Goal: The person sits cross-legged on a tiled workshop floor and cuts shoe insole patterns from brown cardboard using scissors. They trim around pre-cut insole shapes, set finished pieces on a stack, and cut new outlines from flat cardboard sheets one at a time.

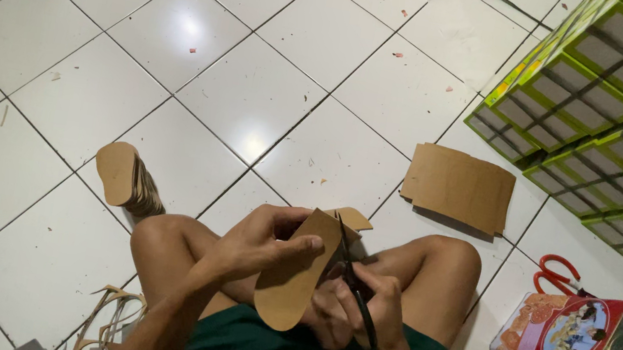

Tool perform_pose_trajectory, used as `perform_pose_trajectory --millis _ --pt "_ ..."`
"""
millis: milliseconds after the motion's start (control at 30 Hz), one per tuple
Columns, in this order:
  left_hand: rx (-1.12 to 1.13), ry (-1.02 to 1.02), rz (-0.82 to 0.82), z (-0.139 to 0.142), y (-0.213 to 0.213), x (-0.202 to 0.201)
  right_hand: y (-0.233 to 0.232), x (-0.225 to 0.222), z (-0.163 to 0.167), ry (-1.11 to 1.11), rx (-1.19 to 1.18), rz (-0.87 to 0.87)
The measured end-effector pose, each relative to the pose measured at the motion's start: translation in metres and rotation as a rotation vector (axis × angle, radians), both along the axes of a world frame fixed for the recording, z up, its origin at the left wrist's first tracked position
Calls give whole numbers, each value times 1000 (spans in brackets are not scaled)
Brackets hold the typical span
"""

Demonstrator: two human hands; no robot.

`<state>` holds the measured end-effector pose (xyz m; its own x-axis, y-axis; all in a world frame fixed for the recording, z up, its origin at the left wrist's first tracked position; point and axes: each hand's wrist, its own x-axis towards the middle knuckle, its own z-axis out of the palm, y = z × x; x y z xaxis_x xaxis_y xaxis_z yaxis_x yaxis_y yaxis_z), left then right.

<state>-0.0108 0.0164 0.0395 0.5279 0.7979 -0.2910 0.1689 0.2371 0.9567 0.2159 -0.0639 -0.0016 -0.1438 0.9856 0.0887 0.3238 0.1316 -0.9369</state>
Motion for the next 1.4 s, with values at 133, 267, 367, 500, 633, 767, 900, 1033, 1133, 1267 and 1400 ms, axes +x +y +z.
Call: perform_pose_trajectory --millis 133,267,367,500,633,767,900,1033,1133,1267,1400 --pt "-137 -497 319 -36 -6 19 8 -3 -4 20 61 -65" --pt "439 -547 436 -62 -32 58 12 -22 -17 40 -97 -266" --pt "693 -346 614 -53 -45 75 14 -32 -25 58 145 -214" --pt "190 -463 911 -26 -44 93 17 -38 -29 80 20 -222" --pt "133 -450 940 -18 -44 95 17 -38 -24 157 21 -164" --pt "251 -453 925 -26 -49 92 23 -42 -14 177 6 -157" --pt "367 -325 932 -31 -55 95 29 -42 -2 224 133 -119" --pt "127 -436 908 -32 -56 91 28 -42 2 274 100 -104" --pt "285 -343 882 -33 -56 86 26 -39 -3 264 57 -126" --pt "363 -357 844 -34 -55 81 24 -35 -11 239 66 -131" --pt "176 -513 800 -32 -54 77 21 -31 -13 158 20 -165"
